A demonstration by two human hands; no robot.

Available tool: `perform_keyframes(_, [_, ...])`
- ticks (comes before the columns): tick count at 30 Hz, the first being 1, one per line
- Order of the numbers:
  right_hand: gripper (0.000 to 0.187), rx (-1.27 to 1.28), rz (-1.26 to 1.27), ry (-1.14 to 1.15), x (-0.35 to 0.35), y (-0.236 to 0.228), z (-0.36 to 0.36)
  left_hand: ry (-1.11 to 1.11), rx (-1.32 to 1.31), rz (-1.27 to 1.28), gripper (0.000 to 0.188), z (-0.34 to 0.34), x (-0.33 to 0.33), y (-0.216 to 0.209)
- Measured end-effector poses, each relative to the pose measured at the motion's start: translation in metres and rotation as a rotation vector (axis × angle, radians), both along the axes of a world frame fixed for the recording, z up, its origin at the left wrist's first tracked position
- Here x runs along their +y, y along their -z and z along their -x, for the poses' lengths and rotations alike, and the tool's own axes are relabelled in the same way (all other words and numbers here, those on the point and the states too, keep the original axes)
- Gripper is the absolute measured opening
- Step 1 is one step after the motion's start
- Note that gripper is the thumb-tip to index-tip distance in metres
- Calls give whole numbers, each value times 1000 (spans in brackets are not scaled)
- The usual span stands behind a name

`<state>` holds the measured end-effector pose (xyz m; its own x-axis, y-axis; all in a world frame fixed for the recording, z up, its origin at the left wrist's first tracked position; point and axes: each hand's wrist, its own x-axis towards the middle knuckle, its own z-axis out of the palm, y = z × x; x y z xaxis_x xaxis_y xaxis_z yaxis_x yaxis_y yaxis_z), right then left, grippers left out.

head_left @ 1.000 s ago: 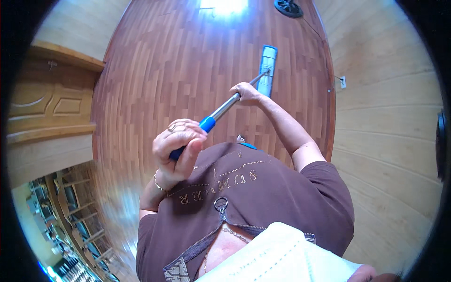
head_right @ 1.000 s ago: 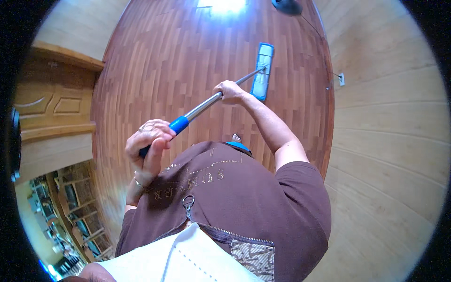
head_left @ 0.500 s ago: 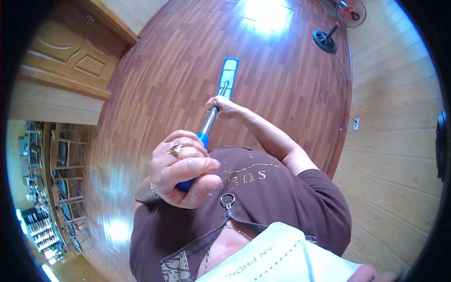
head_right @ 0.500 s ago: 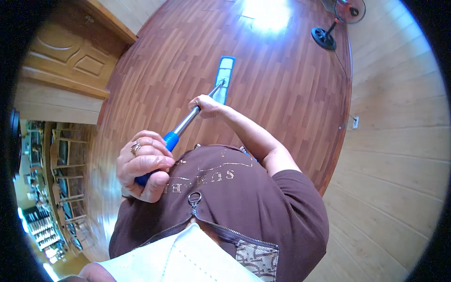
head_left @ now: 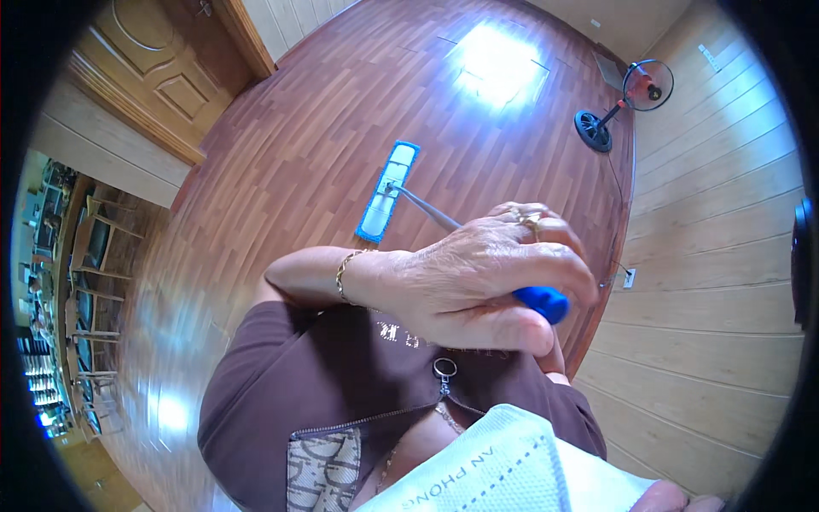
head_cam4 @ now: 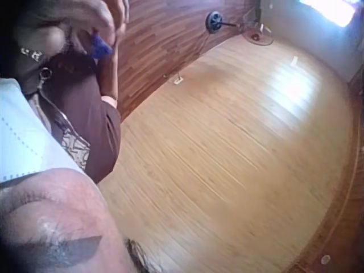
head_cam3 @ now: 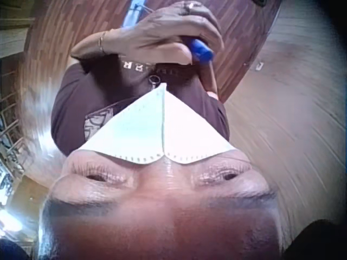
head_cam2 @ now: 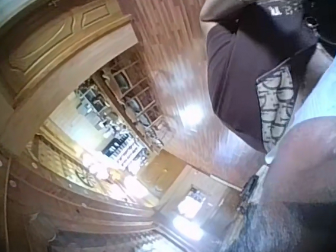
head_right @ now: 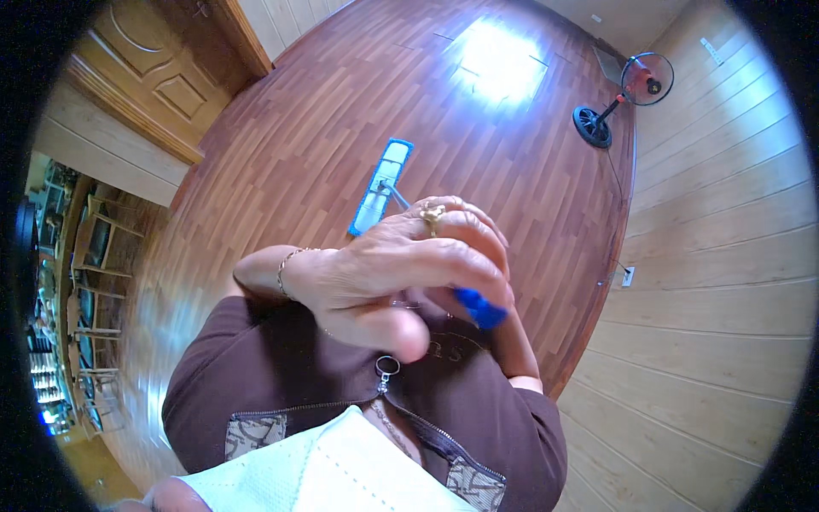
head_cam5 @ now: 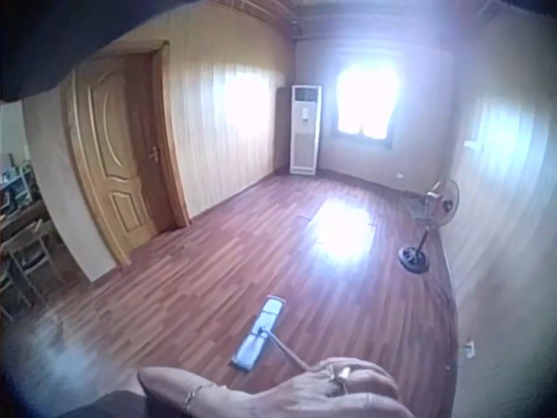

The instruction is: The recorder is mopping a wooden floor using a flat mop in a room with furniture.

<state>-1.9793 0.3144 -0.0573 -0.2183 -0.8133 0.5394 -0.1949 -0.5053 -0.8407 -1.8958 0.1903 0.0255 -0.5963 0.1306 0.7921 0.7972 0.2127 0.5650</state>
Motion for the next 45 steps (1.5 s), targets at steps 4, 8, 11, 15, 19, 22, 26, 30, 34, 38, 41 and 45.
perform_keyframes(4, [29,68,20,118,16,-6,3,385,149,-330,65,-10,4,-37])
perform_keyframes(8, [29,103,19,218,30,-9,0,568,347,-487,77,-7,12,-53])
perform_keyframes(11, [29,120,20,273,38,-10,-5,591,254,-415,75,0,4,-49])
perform_keyframes(15, [30,138,8,340,47,-10,-10,603,169,-357,72,9,-1,-40])
perform_keyframes(19, [31,151,2,408,54,-11,-14,632,156,-366,70,11,-4,-38])
perform_keyframes(22, [32,161,0,459,61,-13,-15,679,196,-425,69,1,-1,-41])
perform_keyframes(26, [34,170,-21,516,67,-12,-15,742,253,-520,69,-8,6,-40])
perform_keyframes(30, [36,178,-36,570,73,-13,-18,777,270,-557,69,-12,12,-39])
perform_keyframes(34, [38,185,-57,631,78,-15,-22,769,216,-514,70,-3,-4,-39])
perform_keyframes(38, [40,197,-80,697,82,-19,-28,797,183,-506,72,-1,-15,-39])
perform_keyframes(41, [42,209,-104,742,84,-19,-37,834,168,-532,74,-8,-18,-36])
perform_keyframes(45, [44,214,-132,803,89,-21,-52,816,-49,-410,77,-3,-42,-26])
